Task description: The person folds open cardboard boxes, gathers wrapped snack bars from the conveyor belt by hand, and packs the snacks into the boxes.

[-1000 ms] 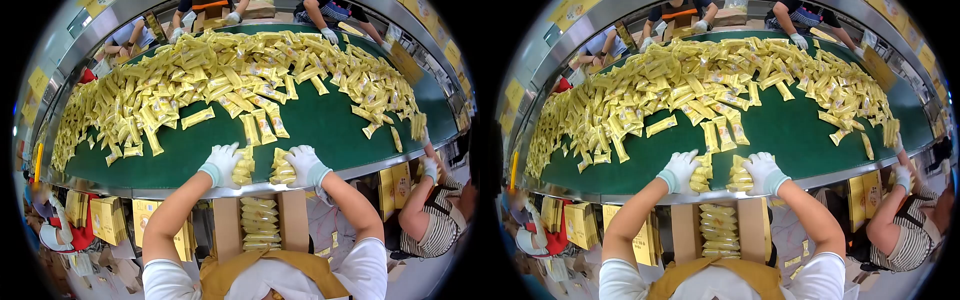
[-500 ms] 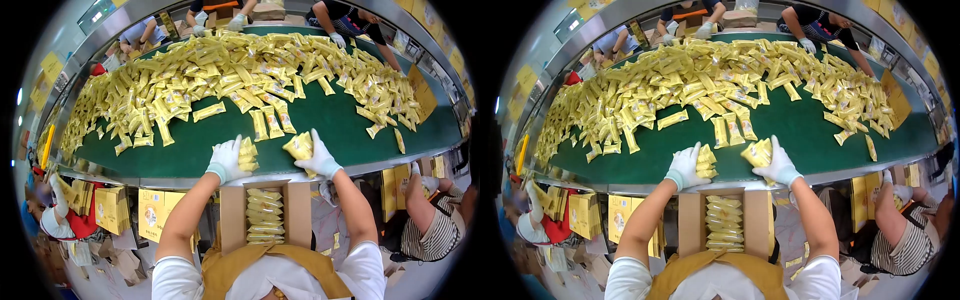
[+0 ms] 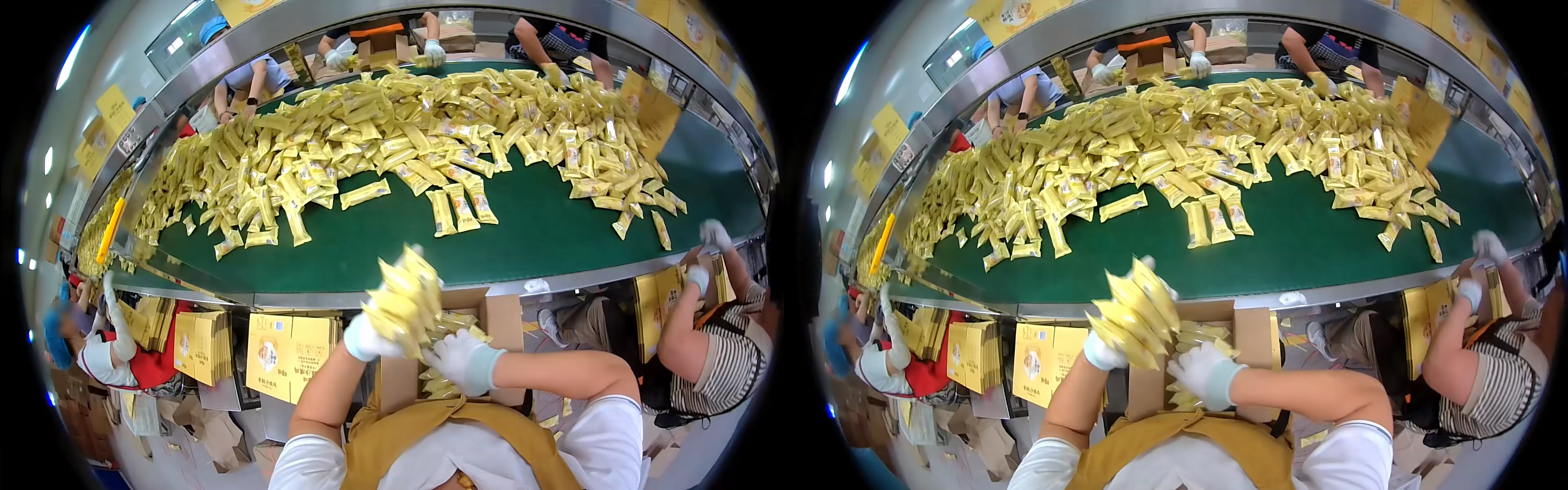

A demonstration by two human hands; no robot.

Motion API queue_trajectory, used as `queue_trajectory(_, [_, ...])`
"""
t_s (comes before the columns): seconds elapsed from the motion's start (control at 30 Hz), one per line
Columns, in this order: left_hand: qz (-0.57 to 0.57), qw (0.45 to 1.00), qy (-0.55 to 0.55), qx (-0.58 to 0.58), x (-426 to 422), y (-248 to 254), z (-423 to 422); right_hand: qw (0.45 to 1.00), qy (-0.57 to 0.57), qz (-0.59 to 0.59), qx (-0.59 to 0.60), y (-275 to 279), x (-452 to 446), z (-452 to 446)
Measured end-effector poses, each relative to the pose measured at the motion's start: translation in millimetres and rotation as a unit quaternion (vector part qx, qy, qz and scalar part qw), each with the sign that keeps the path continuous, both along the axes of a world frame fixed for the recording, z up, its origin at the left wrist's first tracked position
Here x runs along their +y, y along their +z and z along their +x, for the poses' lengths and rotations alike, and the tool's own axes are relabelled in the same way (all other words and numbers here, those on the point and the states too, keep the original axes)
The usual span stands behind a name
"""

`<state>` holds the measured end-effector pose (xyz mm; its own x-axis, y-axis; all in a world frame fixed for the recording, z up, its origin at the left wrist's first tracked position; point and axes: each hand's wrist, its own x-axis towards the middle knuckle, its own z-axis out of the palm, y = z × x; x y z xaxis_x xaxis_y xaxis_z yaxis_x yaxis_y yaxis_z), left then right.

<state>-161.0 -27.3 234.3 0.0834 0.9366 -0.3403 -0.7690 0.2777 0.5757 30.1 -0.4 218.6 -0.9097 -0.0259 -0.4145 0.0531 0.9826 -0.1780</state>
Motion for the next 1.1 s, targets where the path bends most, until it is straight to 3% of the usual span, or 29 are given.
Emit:
queue_trajectory(0.03, [-0.111,0.988,-0.042,-0.102,0.5,2.9,6.4,0.999,-0.01,-0.028,-0.019,-14.4,-5.0,-6.1])
queue_trajectory(0.07, [0.052,0.988,-0.125,0.075,-7.8,-12.2,7.6,0.998,-0.026,-0.048,-0.025,-31.0,-8.4,-9.6])
queue_trajectory(0.1, [0.227,0.9,-0.154,0.339,-16.1,-27.2,8.8,0.997,-0.042,-0.065,-0.026,-48.0,-12.2,-12.4])
queue_trajectory(0.13, [0.346,0.79,-0.102,0.496,-24.4,-42.2,10.0,0.994,-0.063,-0.088,-0.007,-66.1,-14.9,-12.2])
queue_trajectory(0.17, [0.369,0.715,-0.07,0.589,-26.9,-11.6,24.1,0.99,-0.087,-0.11,0.029,-84.3,-18.9,-8.7])
queue_trajectory(0.27, [0.362,0.524,-0.048,0.769,-22.1,-43.4,34.7,0.948,-0.13,-0.176,0.231,-124.8,-25.0,8.4])
queue_trajectory(0.3, [0.349,0.507,-0.047,0.787,-22.9,-47.1,39.1,0.932,-0.131,-0.188,0.28,-127.1,-23.3,14.6])
queue_trajectory(0.33, [0.335,0.49,-0.046,0.804,-23.6,-49.8,42.6,0.95,-0.101,-0.189,0.228,-91.5,-20.1,21.6])
queue_trajectory(0.47, [0.275,0.409,-0.072,0.867,-25.1,-59.7,54.7,0.976,-0.118,-0.146,-0.113,-42.9,-25.3,15.8])
queue_trajectory(0.57, [0.269,0.351,-0.063,0.895,-23.5,-71.9,60.6,0.983,-0.159,-0.032,-0.085,-65.2,-46.3,17.9])
queue_trajectory(0.67, [0.208,0.29,-0.2,0.913,-19.5,-96.1,66.5,0.977,-0.125,0.029,-0.172,-43.4,-47.1,1.5])
queue_trajectory(0.8, [0.173,0.335,-0.401,0.835,3.6,-79.1,64.2,0.99,-0.031,0.076,-0.115,-60.8,-38.1,2.9])
queue_trajectory(0.87, [0.21,0.368,-0.451,0.786,14.2,-72.6,51.7,0.995,-0.004,0.009,-0.097,-52.9,-13.3,10.6])
queue_trajectory(0.9, [0.228,0.381,-0.476,0.759,18.8,-68.3,40.5,0.992,-0.033,-0.086,-0.088,-29.1,6.4,14.4])
queue_trajectory(0.93, [0.264,0.353,-0.487,0.754,23.2,-50.2,28.3,0.979,-0.062,-0.181,-0.076,10.7,32.2,18.1])
queue_trajectory(1.0, [0.268,0.47,-0.559,0.628,42.4,4.9,-4.0,0.922,-0.142,-0.359,0.022,26.1,83.5,29.2])
queue_trajectory(1.03, [0.252,0.566,-0.566,0.543,56.0,25.6,-26.8,0.872,-0.19,-0.438,0.103,17.4,107.6,37.7])
queue_trajectory(1.07, [0.261,0.681,-0.485,0.482,59.4,21.8,-55.0,0.838,-0.292,-0.436,0.148,20.4,127.6,41.3])
queue_trajectory(1.1, [0.216,0.686,-0.464,0.517,72.9,46.8,-70.2,0.793,-0.39,-0.427,0.191,25.5,145.9,39.9])
